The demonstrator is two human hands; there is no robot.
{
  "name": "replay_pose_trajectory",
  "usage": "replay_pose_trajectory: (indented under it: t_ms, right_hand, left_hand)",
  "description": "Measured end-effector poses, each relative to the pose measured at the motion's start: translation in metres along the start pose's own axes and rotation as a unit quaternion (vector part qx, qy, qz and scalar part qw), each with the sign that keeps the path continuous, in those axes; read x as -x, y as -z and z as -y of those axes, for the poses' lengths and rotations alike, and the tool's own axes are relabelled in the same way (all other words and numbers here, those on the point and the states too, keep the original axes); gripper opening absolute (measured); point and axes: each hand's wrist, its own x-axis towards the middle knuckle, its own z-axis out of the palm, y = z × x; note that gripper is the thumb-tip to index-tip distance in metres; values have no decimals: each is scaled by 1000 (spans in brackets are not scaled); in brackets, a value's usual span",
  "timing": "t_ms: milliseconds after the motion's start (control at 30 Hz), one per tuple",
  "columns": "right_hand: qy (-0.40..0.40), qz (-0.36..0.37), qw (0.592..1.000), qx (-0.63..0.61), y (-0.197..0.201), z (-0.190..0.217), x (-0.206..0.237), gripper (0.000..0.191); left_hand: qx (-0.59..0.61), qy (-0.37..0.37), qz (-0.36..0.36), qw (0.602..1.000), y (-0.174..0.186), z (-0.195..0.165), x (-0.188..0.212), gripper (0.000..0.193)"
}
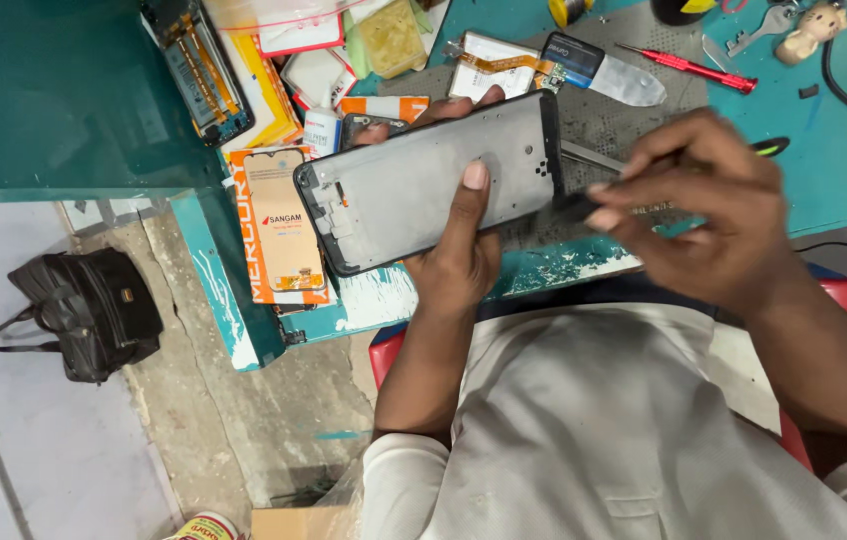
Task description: The person pries the old screen assembly off a disassembled smartphone using a thin metal pry blade, applies adhesive from a bottle to the frame, and wipes the frame with a brush. They then unwrap a new replacement display from bubble wrap, fit it into the phone frame, and connect the battery flex cable inside the device.
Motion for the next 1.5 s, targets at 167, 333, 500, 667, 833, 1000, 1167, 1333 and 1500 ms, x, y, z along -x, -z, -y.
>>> replay_pose_trajectory:
  t_ms: [167,333,500,667,833,1000,1167,1333,1500]
  right_hand:
    - [8,67,998,-12,8,-14,-14,21]
    - [-37,-1,999,30,22,-11,-21,22]
    - [-18,32,999,3,12,10,-7,23]
    - [-6,74,995,-60,12,-4,-20,21]
    - [-2,120,992,-43,22,-7,-25,22]
    - [-3,154,986,59,31,-8,-26,22]
    - [-7,80,981,175,48,-5,-36,21]
    - [101,82,989,69,33,10,-30,22]
    - [49,53,997,27,27,-9,-28,21]
  left_hand:
    - [-20,-9,-3,1000,-3,-7,0,61]
    - [30,-22,-6,999,-5,-14,-2,62]
    - [-4,18,14,1000,-9,-15,1,54]
    - [-21,10,23,999,-10,-10,2,54]
    - [-12,25,24,999,-9,-6,2,53]
    - [11,45,17,999,-9,-9,3,54]
    - [19,23,7,1000,-2,-16,2,57]
    - [35,33,8,999,-2,-11,3,59]
    - [53,36,-9,998,-1,-6,3,60]
